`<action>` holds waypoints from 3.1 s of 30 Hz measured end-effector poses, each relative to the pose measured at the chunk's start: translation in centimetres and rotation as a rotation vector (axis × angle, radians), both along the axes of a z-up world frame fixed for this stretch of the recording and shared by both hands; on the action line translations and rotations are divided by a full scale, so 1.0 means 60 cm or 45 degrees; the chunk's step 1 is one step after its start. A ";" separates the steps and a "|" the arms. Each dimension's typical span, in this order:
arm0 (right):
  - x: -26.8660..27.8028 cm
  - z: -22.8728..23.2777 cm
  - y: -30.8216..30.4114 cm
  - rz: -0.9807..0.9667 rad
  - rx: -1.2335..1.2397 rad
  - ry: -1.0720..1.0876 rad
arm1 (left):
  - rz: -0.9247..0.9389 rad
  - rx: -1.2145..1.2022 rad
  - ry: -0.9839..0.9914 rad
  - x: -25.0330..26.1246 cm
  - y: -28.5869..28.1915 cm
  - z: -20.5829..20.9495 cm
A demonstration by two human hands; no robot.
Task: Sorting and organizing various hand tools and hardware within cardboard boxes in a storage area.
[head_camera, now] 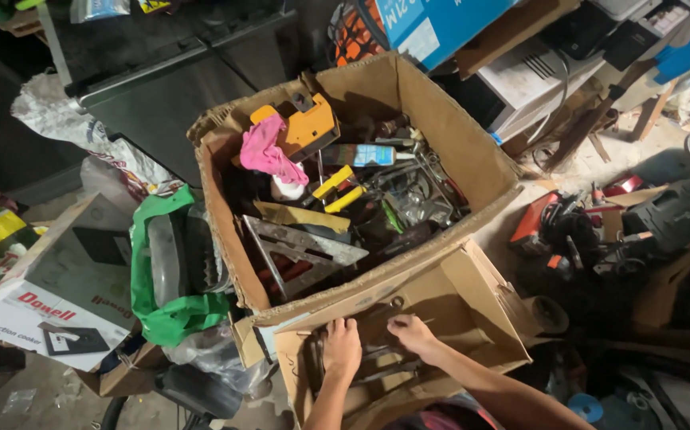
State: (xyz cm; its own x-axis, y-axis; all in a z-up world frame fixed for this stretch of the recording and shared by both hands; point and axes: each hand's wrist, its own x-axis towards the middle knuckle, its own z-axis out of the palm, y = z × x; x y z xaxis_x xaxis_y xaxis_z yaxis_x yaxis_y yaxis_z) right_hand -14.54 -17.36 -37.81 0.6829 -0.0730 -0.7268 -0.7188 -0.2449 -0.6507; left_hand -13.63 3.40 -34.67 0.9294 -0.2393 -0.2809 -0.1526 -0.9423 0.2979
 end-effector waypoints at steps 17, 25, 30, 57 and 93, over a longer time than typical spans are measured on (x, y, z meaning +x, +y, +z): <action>0.265 0.571 0.050 0.889 -0.309 -1.146 | 0.232 -0.965 -0.696 0.098 0.059 0.513; 0.399 0.410 0.136 1.589 -0.547 -0.591 | 0.579 -0.839 -0.818 0.113 0.140 0.522; 0.389 0.413 0.166 1.549 -0.415 -0.227 | 0.599 -0.812 -0.817 0.109 0.161 0.498; 0.173 0.604 -0.205 0.775 -0.050 -0.969 | 0.427 -1.526 -0.022 0.062 0.035 0.514; -0.102 0.078 -0.074 1.806 0.397 -0.449 | -0.053 -0.098 0.267 -0.090 0.098 -0.033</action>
State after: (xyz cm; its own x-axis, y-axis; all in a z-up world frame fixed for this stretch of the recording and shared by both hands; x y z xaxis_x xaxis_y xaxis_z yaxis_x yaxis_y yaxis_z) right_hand -20.68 -21.79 -33.12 0.1905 0.9074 -0.3747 0.1935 -0.4089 -0.8918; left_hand -19.05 9.28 -36.68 0.8414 -0.3047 -0.4462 -0.1185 -0.9098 0.3979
